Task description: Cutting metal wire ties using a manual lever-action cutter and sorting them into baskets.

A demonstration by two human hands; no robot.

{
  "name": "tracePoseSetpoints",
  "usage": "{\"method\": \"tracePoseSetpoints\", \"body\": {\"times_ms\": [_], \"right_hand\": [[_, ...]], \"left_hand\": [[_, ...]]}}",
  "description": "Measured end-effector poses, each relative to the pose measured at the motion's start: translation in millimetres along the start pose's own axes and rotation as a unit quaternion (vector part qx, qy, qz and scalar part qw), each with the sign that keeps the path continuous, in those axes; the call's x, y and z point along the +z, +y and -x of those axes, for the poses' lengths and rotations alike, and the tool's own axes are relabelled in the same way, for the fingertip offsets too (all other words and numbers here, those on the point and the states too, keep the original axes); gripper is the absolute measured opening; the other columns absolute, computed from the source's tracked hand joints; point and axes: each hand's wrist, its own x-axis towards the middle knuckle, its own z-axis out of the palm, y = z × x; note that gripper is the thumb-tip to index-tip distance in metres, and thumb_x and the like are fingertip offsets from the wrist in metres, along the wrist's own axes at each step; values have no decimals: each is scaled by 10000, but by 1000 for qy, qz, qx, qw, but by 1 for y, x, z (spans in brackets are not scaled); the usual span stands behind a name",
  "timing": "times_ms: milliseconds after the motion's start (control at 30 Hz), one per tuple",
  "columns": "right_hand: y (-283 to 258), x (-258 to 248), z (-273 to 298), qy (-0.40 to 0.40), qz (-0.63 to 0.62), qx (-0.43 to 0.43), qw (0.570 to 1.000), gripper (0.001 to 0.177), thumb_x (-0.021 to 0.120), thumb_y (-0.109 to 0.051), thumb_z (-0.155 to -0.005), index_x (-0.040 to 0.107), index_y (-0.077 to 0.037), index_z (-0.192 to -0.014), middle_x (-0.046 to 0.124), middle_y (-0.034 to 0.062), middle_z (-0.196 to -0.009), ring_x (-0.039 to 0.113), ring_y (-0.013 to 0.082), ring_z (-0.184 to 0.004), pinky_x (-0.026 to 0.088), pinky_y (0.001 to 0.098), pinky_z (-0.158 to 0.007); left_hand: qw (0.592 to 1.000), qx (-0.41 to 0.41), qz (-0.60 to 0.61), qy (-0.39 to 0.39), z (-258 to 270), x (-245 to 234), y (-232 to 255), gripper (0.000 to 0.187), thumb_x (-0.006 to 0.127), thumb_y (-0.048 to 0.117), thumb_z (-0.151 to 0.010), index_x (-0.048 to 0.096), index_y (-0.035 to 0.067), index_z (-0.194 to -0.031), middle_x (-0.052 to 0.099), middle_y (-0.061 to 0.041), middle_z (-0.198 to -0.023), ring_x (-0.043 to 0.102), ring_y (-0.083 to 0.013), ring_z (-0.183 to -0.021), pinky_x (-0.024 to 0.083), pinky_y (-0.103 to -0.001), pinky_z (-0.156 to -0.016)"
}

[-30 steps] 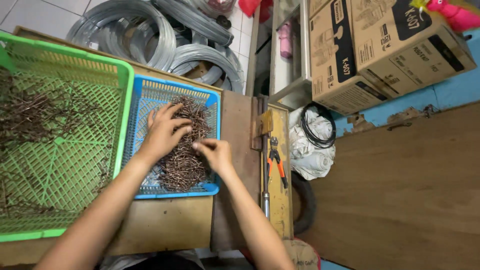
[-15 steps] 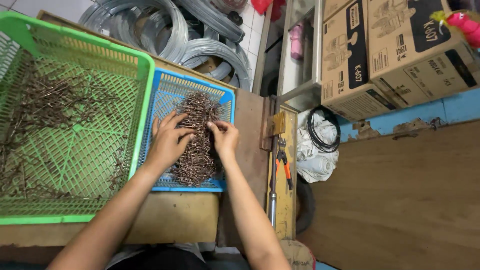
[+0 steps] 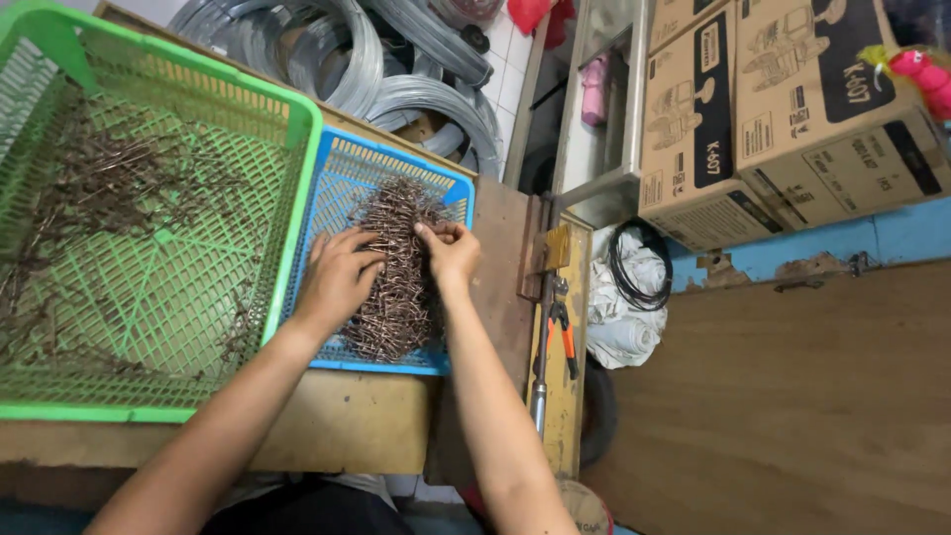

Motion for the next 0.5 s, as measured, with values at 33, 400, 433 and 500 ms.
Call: {"method": "tracePoseSetpoints", "body": {"times_ms": [33,400,433,500], "right_hand": [[1,-5,4,-8,1,-3,1000,330,992,-307,-623,777,-159,-826,700,-22,-604,653,98,-560,499,219,-565],[-62,-2,64,-28,21,-232,972,182,815,-301,-891,801,-123,-926,748,142,-770,718,258,-750,551,378,-688],[-79,10,81,-35,17,-235,971,182,815,-301,-891,801,-123,-926,748,142,-770,718,258,-750,551,378,-688],[-113,27,113,-53,-21,-309,949,83,784,-192,-916,790,-110,-928,762,135,-792,749,281,-773,575,365,-682]], "left_hand": [[1000,-7,-2,5,1,4,0,131,711,293,-956,803,263,-1043,677,-5,-1340,526,-266,-1386,279,-613,-1180],[980,44,167,99,-3,-66,35,142,703,184,-942,802,149,-1037,776,-44,-1118,732,-269,-1079,576,-406,-932],[981,40,161,104,-2,-81,32,142,703,184,-942,802,149,-1037,776,-44,-1118,732,-269,-1079,576,-406,-932],[959,34,208,188,-3,-110,29,120,727,176,-953,810,140,-1033,786,-103,-1073,745,-327,-1033,587,-443,-904]]}}
